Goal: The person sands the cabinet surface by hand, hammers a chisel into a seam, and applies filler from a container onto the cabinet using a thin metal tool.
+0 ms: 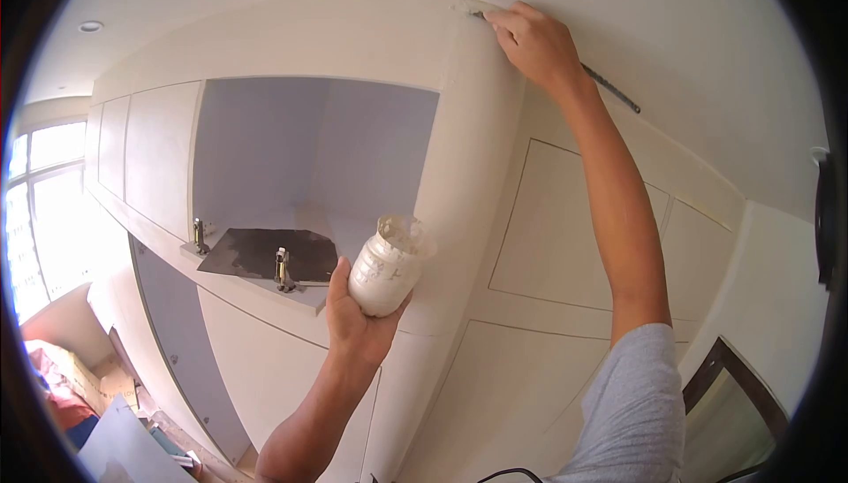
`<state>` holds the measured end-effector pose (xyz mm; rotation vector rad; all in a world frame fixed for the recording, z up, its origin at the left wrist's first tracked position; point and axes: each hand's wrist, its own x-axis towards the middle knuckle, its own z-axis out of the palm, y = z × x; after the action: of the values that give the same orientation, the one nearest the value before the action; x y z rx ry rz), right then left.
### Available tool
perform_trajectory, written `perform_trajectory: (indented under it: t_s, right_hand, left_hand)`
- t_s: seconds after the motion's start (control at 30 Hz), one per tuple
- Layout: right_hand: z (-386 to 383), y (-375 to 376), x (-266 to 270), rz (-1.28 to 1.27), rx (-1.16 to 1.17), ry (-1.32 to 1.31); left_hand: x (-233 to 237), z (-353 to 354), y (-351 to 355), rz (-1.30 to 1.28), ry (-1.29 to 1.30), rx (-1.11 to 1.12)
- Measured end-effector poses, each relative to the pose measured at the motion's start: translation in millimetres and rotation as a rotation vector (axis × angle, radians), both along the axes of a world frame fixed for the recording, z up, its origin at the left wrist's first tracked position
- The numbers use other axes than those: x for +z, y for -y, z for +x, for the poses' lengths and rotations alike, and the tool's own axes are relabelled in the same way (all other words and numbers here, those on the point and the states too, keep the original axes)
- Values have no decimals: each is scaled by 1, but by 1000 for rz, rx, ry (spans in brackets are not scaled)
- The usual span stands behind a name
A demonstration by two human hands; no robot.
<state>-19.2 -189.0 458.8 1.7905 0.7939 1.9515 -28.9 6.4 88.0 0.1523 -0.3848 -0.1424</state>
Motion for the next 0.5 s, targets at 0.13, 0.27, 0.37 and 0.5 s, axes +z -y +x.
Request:
perform_trajectory:
  t_s: [0.13,0.27,0.37,0.5]
  right_hand:
    - [2,-9,13,-19,-22,-17]
    - [3,-2,13,-111,18,-187]
    - [-3,3,5,-122,40,-332]
    - [-11,3,-1,-113,200,-323]
  left_hand:
    - [2,-3,3,-6,3,3]
    - [-1,-4,2,21,-2,14]
    - [-4,-2,-1,21,11,8]
    - [-3,-2,-1,15,0,5]
